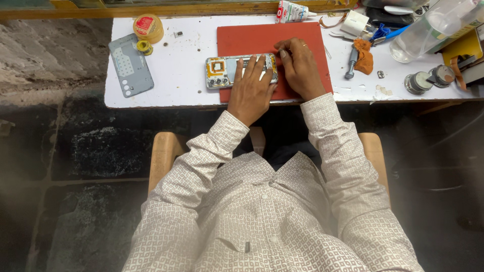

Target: The person works on a disassembled mobile phone at a workbench, prying and pressing on its internal components by hand and with a small hand tool. They reposition the phone repeatedly, lift it to view its underside, and continue working on the internal parts.

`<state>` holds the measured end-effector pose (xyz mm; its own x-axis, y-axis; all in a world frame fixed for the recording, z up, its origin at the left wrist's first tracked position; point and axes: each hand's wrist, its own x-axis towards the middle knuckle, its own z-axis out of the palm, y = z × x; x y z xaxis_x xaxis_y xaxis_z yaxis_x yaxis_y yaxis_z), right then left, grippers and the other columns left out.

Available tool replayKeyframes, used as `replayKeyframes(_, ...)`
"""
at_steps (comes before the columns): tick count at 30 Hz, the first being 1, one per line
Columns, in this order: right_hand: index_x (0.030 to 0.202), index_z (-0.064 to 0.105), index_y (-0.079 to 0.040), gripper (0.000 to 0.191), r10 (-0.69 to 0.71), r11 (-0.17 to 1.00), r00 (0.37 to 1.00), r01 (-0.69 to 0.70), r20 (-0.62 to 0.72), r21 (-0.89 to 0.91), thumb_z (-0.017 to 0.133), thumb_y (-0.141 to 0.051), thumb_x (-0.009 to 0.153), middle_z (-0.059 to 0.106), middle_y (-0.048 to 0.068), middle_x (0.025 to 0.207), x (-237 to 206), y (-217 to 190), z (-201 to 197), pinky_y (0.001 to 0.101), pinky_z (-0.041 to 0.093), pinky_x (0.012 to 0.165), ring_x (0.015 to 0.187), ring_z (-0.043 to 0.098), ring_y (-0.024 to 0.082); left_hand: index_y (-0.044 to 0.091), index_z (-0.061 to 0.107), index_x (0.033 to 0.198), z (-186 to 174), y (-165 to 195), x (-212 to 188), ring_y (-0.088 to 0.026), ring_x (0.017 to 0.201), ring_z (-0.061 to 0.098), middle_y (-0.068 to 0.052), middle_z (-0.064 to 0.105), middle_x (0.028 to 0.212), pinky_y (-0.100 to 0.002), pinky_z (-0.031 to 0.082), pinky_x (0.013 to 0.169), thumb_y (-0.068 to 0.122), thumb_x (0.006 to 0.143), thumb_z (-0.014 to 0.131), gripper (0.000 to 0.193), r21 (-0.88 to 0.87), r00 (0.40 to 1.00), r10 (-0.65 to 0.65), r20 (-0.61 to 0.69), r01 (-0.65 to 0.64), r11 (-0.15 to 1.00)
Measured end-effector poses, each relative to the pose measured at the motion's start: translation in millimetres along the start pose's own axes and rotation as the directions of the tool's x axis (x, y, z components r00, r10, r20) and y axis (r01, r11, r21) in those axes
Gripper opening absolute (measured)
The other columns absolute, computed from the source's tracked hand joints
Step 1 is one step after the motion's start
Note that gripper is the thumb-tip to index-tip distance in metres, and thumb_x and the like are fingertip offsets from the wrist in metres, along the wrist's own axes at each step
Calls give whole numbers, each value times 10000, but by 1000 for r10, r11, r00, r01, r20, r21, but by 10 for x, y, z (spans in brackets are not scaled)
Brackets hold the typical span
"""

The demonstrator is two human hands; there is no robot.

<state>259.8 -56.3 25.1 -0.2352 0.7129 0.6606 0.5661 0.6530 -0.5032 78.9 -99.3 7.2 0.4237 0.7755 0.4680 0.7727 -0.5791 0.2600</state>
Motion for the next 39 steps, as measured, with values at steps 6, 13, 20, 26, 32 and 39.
replayKeyframes(6, 1068, 556, 22, 81, 181, 972, 976, -197, 124, 125, 503, -39, 1078, 744, 147, 1037, 14, -11, -6, 373, 556, 809, 896, 709, 253, 21, 592, 1412, 91, -178, 161, -374, 1455, 368, -221, 466, 1520, -610, 176, 1223, 418, 974, 671, 597, -81, 993, -98, -68, 92, 992)
replayKeyframes(13, 1072, 569, 34, 93, 181, 972, 977, -196, 113, 132, 501, -30, 1076, 750, 160, 1040, 28, -46, -21, 370, 561, 813, 916, 719, 255, 150, 698, 1152, 128, -312, 522, -371, 1448, 311, -184, 444, 1493, -631, 117, 1202, 557, 759, 806, 576, -132, 928, -354, 120, 368, 920)
replayKeyframes(20, 1079, 563, 35, 88, 198, 962, 972, -218, 129, 164, 497, -22, 1082, 756, 161, 1036, 29, -41, -24, 346, 579, 792, 887, 733, 231, 134, 696, 952, 156, -315, 679, -359, 1348, 402, -147, 533, 1293, -693, 172, 1158, 444, 789, 830, 375, -160, 909, -415, 27, 414, 896)
replayKeyframes(26, 1069, 553, 33, 78, 210, 958, 970, -229, 123, 175, 500, -22, 1079, 746, 154, 1018, 16, -32, -13, 332, 580, 772, 877, 733, 221, 121, 686, 896, 241, -303, 756, -327, 1245, 467, -98, 555, 1130, -670, 227, 1157, 365, 830, 808, 281, -162, 895, -446, 12, 442, 882)
replayKeyframes(32, 1070, 558, 28, 74, 200, 962, 974, -215, 104, 167, 509, -26, 1082, 744, 156, 1011, 19, 4, 1, 340, 576, 779, 893, 734, 230, 114, 694, 885, 230, -307, 731, -308, 1196, 504, -80, 577, 1084, -651, 283, 1131, 358, 830, 807, 274, -176, 906, -421, -48, 407, 896)
replayKeyframes(39, 1069, 557, 32, 86, 259, 947, 960, -274, 110, 168, 507, -37, 1074, 738, 157, 972, 23, 52, 17, 349, 576, 766, 880, 738, 229, 118, 710, 925, 182, -301, 720, -271, 1190, 577, -55, 651, 1083, -628, 255, 1216, 408, 887, 730, 293, -86, 906, -415, 80, 421, 903)
